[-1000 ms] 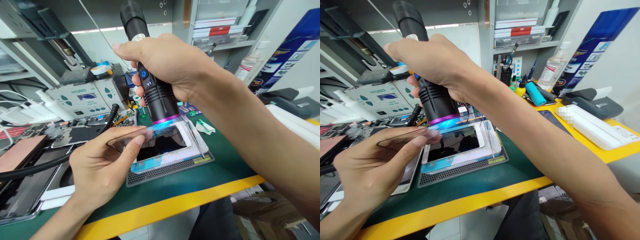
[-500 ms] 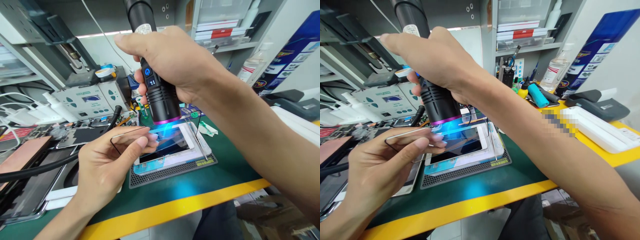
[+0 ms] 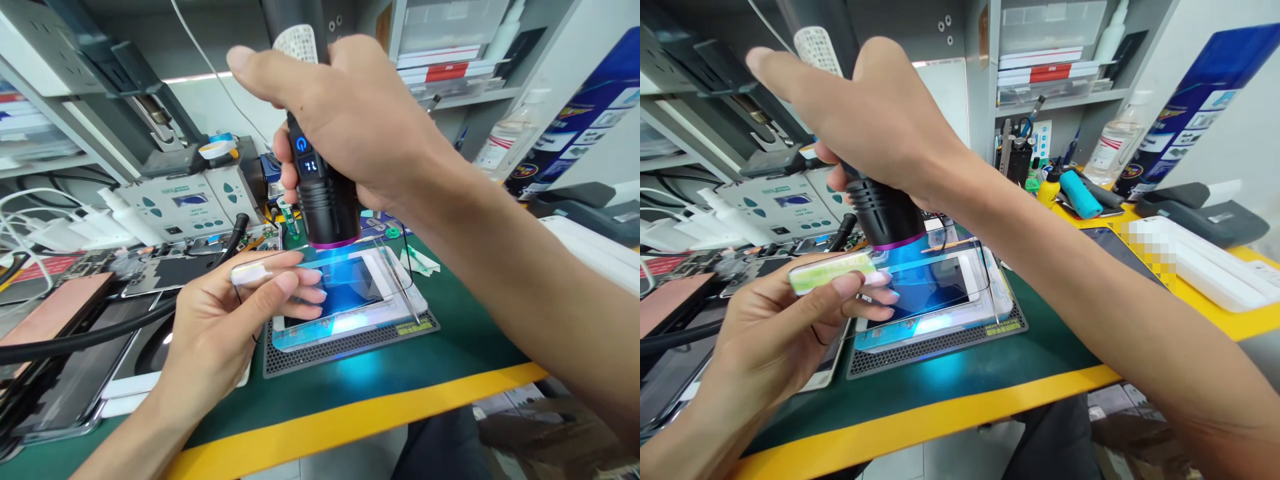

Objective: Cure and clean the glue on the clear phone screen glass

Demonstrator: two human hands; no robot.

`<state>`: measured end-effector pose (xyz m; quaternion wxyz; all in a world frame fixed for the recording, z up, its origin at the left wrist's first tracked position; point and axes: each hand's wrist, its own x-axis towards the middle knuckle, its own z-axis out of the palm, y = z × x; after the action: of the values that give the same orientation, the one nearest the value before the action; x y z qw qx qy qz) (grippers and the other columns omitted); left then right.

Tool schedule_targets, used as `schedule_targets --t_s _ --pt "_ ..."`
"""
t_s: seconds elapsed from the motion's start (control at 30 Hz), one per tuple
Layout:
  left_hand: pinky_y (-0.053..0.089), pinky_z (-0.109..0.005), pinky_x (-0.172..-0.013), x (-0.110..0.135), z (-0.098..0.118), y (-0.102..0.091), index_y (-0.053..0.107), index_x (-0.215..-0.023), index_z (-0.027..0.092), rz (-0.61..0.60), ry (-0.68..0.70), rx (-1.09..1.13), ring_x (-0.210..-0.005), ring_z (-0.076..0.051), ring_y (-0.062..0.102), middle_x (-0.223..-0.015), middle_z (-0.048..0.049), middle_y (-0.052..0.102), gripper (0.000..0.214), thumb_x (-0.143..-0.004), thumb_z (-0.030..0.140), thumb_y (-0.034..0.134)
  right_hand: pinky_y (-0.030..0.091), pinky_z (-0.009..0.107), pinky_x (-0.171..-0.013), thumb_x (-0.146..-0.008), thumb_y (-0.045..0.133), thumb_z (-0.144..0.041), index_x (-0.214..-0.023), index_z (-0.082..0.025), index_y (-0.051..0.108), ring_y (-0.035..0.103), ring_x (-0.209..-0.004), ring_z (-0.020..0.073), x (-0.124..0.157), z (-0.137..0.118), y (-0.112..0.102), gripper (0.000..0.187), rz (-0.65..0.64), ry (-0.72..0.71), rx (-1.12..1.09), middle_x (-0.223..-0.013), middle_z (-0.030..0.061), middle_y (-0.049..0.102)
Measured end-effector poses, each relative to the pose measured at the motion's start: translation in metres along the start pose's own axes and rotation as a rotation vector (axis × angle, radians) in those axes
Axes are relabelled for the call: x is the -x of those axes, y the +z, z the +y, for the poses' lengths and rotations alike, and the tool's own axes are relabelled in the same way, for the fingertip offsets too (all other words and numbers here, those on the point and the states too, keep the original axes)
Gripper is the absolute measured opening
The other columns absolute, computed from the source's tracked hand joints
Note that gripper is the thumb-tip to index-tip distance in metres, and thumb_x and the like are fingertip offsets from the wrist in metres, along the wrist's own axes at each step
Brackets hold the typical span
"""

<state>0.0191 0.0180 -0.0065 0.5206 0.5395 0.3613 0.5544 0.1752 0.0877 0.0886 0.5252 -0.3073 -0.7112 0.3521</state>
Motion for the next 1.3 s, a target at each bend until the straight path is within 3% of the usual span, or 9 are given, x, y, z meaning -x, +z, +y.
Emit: schedule_targets --t_s 0.2,0.4,0.57,0.8,1.0,1.17,1.3 --pt "0.069 -0.033 -0.062 -0.001 0.002 -0.003 0.081 -0.097 0.024 -0.020 -0.042 0.053 -0.072 -0.024 0.079 -0.090 -0.0051 0.082 0.017 -0.087 0.014 0.072 0.051 0.022 -0.044 -0.098 0.052 -0.034 -0.067 -0.022 0.045 0.058 -0.050 0.0128 0.002 -0.003 0.002 0.034 0.041 -0.108 0.078 -0.063 0.0003 0.054" --pt "0.067 -0.027 -0.057 -0.003 0.007 0.000 0.082 -0.092 0.021 0.028 -0.119 0.090 -0.067 -0.024 0.078 -0.085 -0.0069 0.082 0.012 -0.083 0.015 0.076 0.047 0.016 -0.041 -0.102 0.053 -0.031 -0.063 -0.022 0.043 0.052 -0.046 0.0085 0.005 -0.015 0.010 0.041 0.135 -0.019 0.176 -0.056 -0.0047 0.050" --pt "0.067 -0.028 -0.058 -0.004 0.008 0.001 0.081 -0.094 0.015 0.025 -0.162 0.175 -0.068 -0.024 0.078 -0.085 -0.0101 0.081 0.013 -0.082 0.013 0.076 0.048 0.018 -0.040 -0.100 0.055 -0.032 -0.061 -0.022 0.041 0.051 -0.043 0.0079 0.004 -0.013 0.010 0.043 0.046 -0.080 0.115 -0.054 -0.0069 0.048" --pt "0.067 -0.033 -0.064 -0.002 0.015 0.005 0.079 -0.093 0.015 0.096 -0.313 0.178 -0.071 -0.024 0.078 -0.088 -0.0097 0.081 0.016 -0.077 0.015 0.080 0.042 0.020 -0.038 -0.098 0.063 -0.032 -0.056 -0.022 0.042 0.045 -0.039 0.0065 0.001 -0.004 0.014 0.048 0.112 -0.231 0.030 -0.050 -0.0077 0.045" --pt "0.067 -0.031 -0.064 -0.002 0.017 0.002 0.079 -0.096 0.016 0.097 -0.351 0.172 -0.070 -0.025 0.078 -0.090 -0.0088 0.081 0.021 -0.074 0.017 0.083 0.044 0.020 -0.042 -0.097 0.065 -0.036 -0.055 -0.022 0.043 0.048 -0.040 0.0067 -0.002 -0.004 0.013 0.049 0.067 -0.232 0.010 -0.047 -0.0084 0.045" --pt "0.066 -0.026 -0.061 -0.003 0.020 0.008 0.080 -0.093 0.016 0.141 -0.368 0.174 -0.071 -0.023 0.078 -0.082 -0.0043 0.080 0.022 -0.071 0.015 0.085 0.043 0.020 -0.046 -0.098 0.061 -0.024 -0.058 -0.022 0.040 0.050 -0.043 0.0058 0.002 -0.009 0.011 0.046 0.078 -0.195 0.015 -0.050 -0.0085 0.046" --pt "0.065 -0.024 -0.060 -0.003 0.021 0.012 0.079 -0.092 0.015 0.178 -0.372 0.165 -0.068 -0.022 0.078 -0.078 -0.0036 0.079 0.023 -0.070 0.014 0.085 0.044 0.019 -0.048 -0.096 0.063 -0.029 -0.064 -0.023 0.039 0.053 -0.047 0.0067 0.001 -0.008 0.010 0.041 -0.008 -0.202 -0.036 -0.055 -0.0086 0.048"
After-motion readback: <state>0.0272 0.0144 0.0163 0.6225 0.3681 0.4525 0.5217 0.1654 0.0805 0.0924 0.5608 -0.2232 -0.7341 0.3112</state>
